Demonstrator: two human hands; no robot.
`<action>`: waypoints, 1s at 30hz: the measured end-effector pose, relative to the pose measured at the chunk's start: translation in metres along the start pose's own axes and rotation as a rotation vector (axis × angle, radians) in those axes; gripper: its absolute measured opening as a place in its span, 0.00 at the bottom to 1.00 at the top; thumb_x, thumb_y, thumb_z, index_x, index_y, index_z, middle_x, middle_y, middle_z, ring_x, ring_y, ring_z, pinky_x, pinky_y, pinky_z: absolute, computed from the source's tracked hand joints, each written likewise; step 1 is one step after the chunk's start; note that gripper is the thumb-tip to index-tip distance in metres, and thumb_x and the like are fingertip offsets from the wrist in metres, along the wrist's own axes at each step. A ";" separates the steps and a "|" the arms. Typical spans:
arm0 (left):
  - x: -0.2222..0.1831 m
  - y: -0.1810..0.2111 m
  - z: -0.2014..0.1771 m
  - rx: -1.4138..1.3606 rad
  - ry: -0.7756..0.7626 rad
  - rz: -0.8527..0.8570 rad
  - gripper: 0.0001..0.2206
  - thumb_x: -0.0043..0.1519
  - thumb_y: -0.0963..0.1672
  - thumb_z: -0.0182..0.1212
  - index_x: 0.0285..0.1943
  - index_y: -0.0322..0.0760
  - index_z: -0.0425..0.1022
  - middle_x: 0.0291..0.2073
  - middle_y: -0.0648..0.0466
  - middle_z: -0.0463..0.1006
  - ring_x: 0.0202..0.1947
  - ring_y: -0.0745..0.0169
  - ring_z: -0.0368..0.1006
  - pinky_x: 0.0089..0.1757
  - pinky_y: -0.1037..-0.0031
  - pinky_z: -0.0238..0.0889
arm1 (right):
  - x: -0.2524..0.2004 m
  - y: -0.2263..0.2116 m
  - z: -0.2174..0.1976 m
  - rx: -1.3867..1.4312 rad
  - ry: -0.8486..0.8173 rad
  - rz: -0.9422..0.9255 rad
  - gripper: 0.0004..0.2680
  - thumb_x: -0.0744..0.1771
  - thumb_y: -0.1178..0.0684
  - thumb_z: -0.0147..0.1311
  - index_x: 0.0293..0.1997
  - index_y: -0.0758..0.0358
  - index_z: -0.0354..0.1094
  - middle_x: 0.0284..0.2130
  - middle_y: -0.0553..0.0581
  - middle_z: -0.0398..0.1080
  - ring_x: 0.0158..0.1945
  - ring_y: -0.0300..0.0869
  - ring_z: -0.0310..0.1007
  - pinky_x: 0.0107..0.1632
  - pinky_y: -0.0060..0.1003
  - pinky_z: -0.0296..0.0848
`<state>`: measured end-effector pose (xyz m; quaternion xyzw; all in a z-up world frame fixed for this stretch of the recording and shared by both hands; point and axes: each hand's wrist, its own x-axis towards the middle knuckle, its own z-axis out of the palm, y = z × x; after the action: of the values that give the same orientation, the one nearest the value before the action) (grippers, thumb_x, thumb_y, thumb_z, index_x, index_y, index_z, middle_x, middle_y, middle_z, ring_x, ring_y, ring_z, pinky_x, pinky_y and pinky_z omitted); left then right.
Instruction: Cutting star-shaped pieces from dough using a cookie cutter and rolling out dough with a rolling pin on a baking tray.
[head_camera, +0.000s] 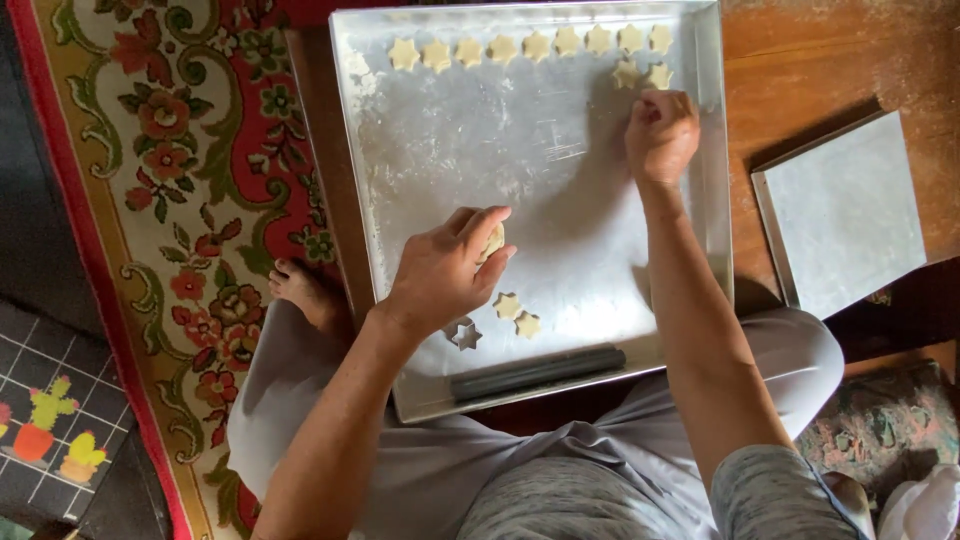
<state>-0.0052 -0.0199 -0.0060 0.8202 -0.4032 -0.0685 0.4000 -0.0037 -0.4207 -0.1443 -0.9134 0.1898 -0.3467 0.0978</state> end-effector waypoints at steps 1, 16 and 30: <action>-0.001 -0.001 0.001 0.011 -0.003 0.009 0.17 0.69 0.48 0.53 0.63 0.36 0.70 0.45 0.50 0.80 0.30 0.56 0.78 0.22 0.66 0.67 | 0.000 -0.005 0.000 -0.028 -0.033 0.012 0.07 0.61 0.59 0.57 0.35 0.54 0.82 0.34 0.50 0.78 0.37 0.44 0.74 0.32 0.41 0.74; 0.000 0.001 0.000 0.023 -0.014 0.026 0.17 0.69 0.47 0.54 0.63 0.33 0.70 0.44 0.51 0.80 0.33 0.59 0.78 0.24 0.67 0.69 | -0.002 -0.029 -0.006 -0.005 -0.015 -0.045 0.08 0.65 0.50 0.62 0.45 0.59 0.76 0.42 0.54 0.75 0.44 0.49 0.71 0.47 0.45 0.72; 0.003 0.000 0.004 0.028 -0.081 -0.023 0.18 0.69 0.48 0.49 0.63 0.35 0.70 0.46 0.49 0.80 0.31 0.55 0.79 0.23 0.66 0.70 | 0.008 -0.022 0.030 -0.046 0.047 0.063 0.03 0.64 0.50 0.62 0.37 0.51 0.75 0.37 0.48 0.74 0.37 0.46 0.67 0.37 0.43 0.70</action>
<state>-0.0052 -0.0246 -0.0079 0.8269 -0.4104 -0.1007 0.3711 0.0282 -0.4028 -0.1551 -0.9005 0.2287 -0.3605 0.0830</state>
